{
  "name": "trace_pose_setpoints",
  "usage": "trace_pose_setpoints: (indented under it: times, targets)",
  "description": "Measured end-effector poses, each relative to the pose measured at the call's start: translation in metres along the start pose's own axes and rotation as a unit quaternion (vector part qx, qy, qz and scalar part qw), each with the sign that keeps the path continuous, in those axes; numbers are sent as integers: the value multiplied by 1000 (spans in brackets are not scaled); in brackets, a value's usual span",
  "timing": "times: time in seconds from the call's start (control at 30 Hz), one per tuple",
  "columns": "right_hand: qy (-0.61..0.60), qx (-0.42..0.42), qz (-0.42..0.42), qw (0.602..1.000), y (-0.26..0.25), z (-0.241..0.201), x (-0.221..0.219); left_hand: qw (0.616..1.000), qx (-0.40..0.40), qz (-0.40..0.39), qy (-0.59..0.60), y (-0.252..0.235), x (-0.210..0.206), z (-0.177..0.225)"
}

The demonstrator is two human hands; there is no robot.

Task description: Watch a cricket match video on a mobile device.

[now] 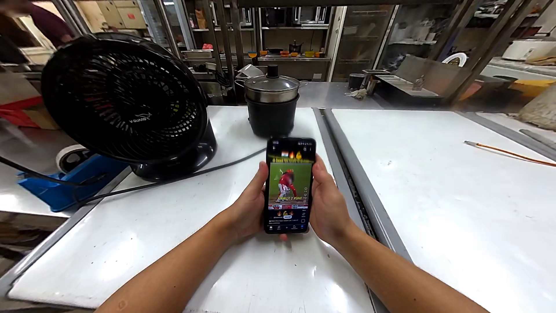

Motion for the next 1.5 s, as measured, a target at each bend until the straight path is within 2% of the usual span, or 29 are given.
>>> trace_pose_setpoints:
  times: [0.17, 0.4, 1.5]
  targets:
    - [1, 3, 2, 1000, 0, 0, 0, 1000, -3, 28, -4, 2, -2, 0]
    - [-7, 4, -3, 1000, -2, 1, 0, 1000, -3, 8, 2, -1, 0, 0]
    - [-9, -2, -4, 1000, -3, 1, 0, 1000, 4, 7, 19, 1, 0, -1]
Point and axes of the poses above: each hand's wrist, its own y-axis away from the middle knuckle, its own x-axis out of the back of the hand, z = x × y, the point moved 5 cm from there along -y, towards the middle knuckle, and after that the axes turned 2 degrees about -x, right-handed, at the moved point
